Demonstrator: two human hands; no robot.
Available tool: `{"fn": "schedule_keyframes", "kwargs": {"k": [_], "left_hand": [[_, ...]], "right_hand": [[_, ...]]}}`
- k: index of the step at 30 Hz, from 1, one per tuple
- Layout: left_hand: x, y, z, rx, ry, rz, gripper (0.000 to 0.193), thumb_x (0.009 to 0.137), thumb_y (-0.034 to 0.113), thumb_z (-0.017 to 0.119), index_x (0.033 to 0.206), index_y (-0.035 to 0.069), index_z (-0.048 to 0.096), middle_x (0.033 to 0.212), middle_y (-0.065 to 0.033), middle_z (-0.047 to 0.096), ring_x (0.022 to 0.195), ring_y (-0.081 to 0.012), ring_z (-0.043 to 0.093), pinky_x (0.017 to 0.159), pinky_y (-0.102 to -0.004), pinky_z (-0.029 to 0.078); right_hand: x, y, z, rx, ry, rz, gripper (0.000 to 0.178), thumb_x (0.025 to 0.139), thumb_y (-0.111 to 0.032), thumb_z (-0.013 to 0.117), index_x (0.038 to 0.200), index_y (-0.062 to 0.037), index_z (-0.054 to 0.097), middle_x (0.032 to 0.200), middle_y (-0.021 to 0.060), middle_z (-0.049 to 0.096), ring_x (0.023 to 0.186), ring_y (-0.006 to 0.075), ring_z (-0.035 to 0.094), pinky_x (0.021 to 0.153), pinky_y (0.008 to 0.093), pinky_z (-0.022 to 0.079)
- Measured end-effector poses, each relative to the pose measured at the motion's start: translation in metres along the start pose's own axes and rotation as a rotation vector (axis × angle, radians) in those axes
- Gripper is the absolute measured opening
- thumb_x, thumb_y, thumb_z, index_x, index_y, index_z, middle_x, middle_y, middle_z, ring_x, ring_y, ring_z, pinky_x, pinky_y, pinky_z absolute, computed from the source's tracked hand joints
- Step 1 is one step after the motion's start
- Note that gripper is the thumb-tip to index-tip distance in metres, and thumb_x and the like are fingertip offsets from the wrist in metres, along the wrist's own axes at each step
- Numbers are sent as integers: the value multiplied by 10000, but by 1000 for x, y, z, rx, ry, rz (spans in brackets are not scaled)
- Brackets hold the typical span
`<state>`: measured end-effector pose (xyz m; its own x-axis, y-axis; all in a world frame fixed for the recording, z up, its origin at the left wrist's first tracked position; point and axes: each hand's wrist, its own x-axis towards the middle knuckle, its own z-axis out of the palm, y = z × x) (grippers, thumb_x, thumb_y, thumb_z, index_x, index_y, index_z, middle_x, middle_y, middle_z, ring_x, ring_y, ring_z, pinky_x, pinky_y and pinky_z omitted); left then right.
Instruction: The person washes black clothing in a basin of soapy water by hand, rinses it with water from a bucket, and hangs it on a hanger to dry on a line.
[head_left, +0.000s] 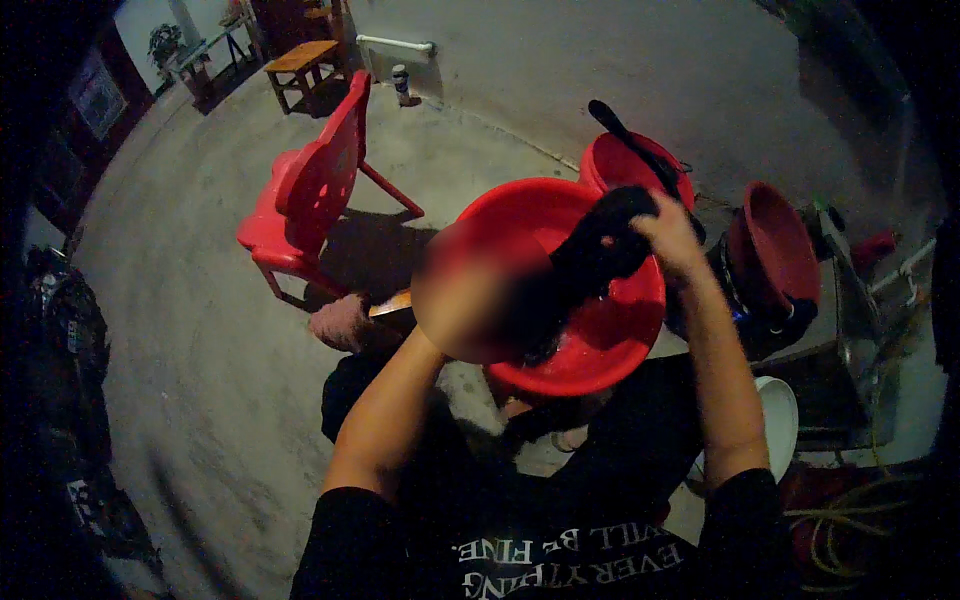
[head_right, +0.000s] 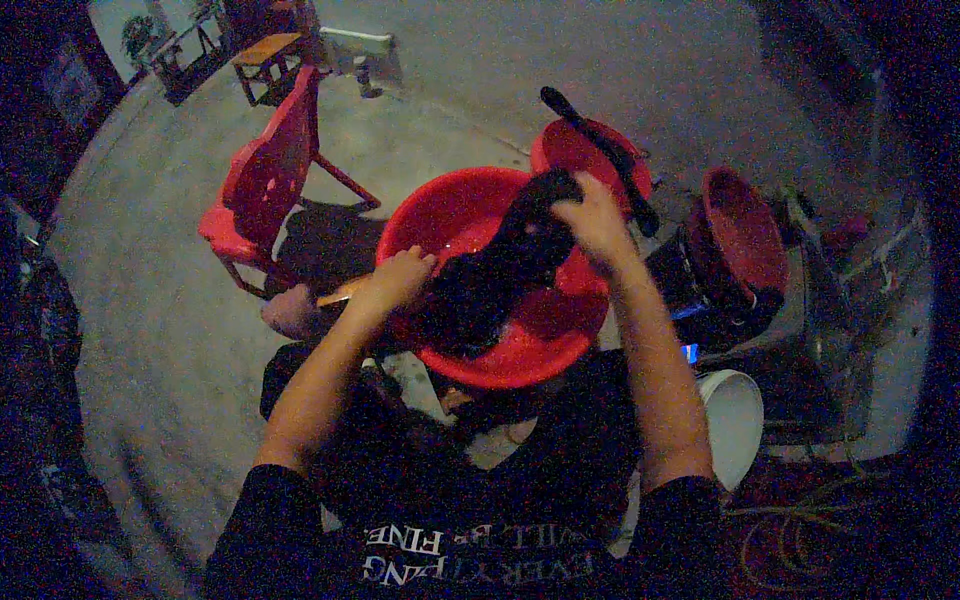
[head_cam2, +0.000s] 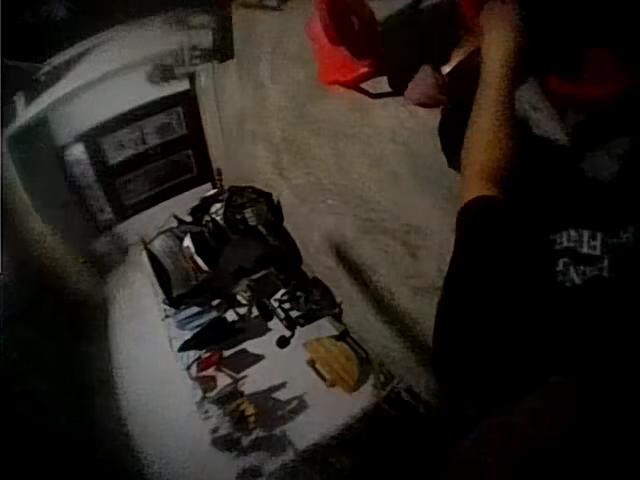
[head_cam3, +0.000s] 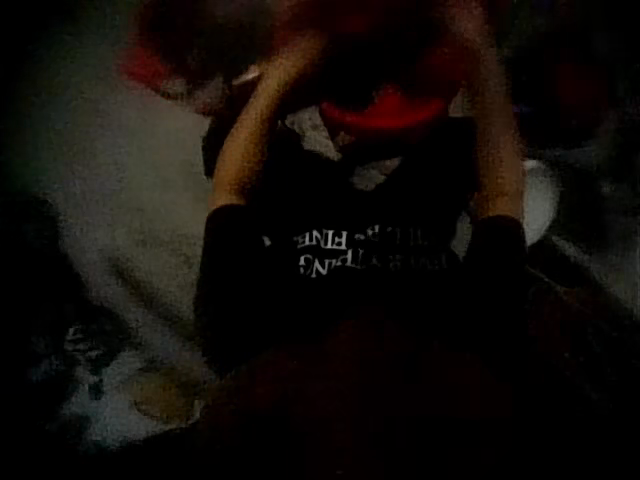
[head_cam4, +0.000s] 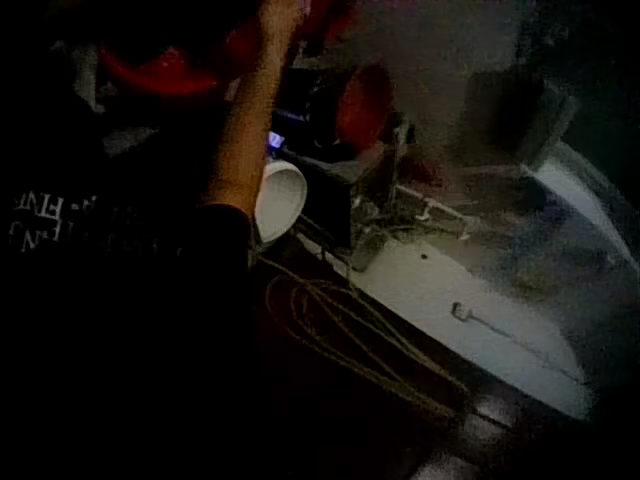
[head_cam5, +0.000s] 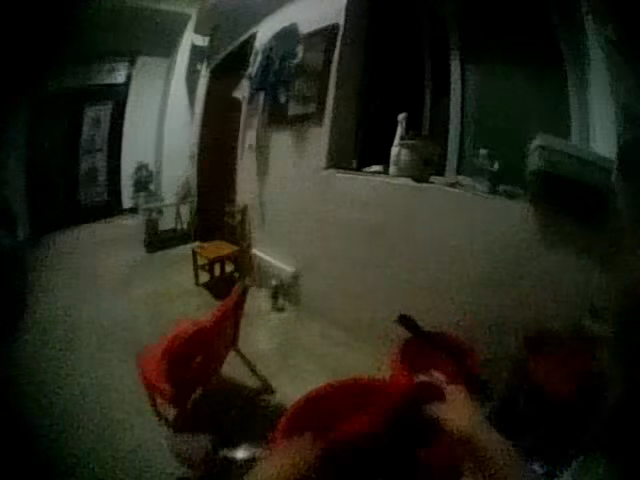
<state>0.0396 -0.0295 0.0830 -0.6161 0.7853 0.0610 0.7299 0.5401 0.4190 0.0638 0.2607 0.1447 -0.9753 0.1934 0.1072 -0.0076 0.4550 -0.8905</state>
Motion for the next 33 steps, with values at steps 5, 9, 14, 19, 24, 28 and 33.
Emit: {"fn": "schedule_keyframes", "kwargs": {"k": [5, 9, 14, 19, 24, 28, 33], "left_hand": [[-8, -21, 15, -44, 262, 170, 445, 742, 153, 576, 1143, 43, 417, 1060, -190, 483, 964, -364, 513, 810, -436, 440], [15, -4, -14, -235, 199, 116, 605, 677, 151, 651, 1199, 36, 368, 1065, -181, 476, 1005, -343, 488, 866, -398, 408], [24, 40, -30, -656, 378, 39, 712, 624, 115, 666, 1240, 16, 325, 1144, -170, 454, 1078, -264, 460, 920, -339, 361], [39, 11, 6, -895, 323, -29, 713, 615, 73, 634, 1259, 66, 328, 1190, -180, 445, 1107, -267, 451, 918, -340, 365], [21, -4, 17, -264, 479, 11, 745, 593, 59, 657, 1263, 156, 349, 1143, -181, 478, 1079, -324, 460, 863, -382, 413], [37, -4, 24, 11, 220, -251, 781, 590, 78, 674, 1285, 161, 327, 1204, -199, 412, 1063, -380, 450, 862, -399, 421], [80, 7, 71, 286, -24, -35, 801, 657, 385, 661, 1336, 230, 266, 1370, -197, 208, 1200, -380, 305, 955, -524, 284]], "right_hand": [[2, -132, -13, 156, -104, -165, 335, 671, -27, 523, 1001, 10, 565, 872, 69, 615, 775, 164, 589, 714, 290, 468], [1, -181, -24, 136, -84, -347, 332, 676, -30, 508, 1002, -1, 563, 892, 76, 615, 783, 168, 589, 723, 298, 468], [-1, -200, -17, 298, -67, -422, 313, 730, -82, 503, 1022, 19, 553, 932, 83, 609, 851, 172, 577, 786, 284, 439], [33, -136, -23, 113, 124, -296, 288, 722, -112, 556, 987, 1, 577, 875, 69, 626, 793, 185, 594, 721, 301, 462], [38, -8, -20, -299, 182, -59, 326, 663, -124, 582, 964, 1, 580, 858, 147, 624, 797, 258, 601, 720, 347, 465], [29, 86, 37, -580, 133, 5, 302, 650, -117, 593, 929, -10, 550, 930, 230, 570, 866, 376, 555, 754, 432, 443], [8, 128, 79, -797, 47, 203, 655, 680, -199, 627, 1256, -85, 337, 1248, 205, 375, 1083, 365, 440, 902, 465, 359]]}}
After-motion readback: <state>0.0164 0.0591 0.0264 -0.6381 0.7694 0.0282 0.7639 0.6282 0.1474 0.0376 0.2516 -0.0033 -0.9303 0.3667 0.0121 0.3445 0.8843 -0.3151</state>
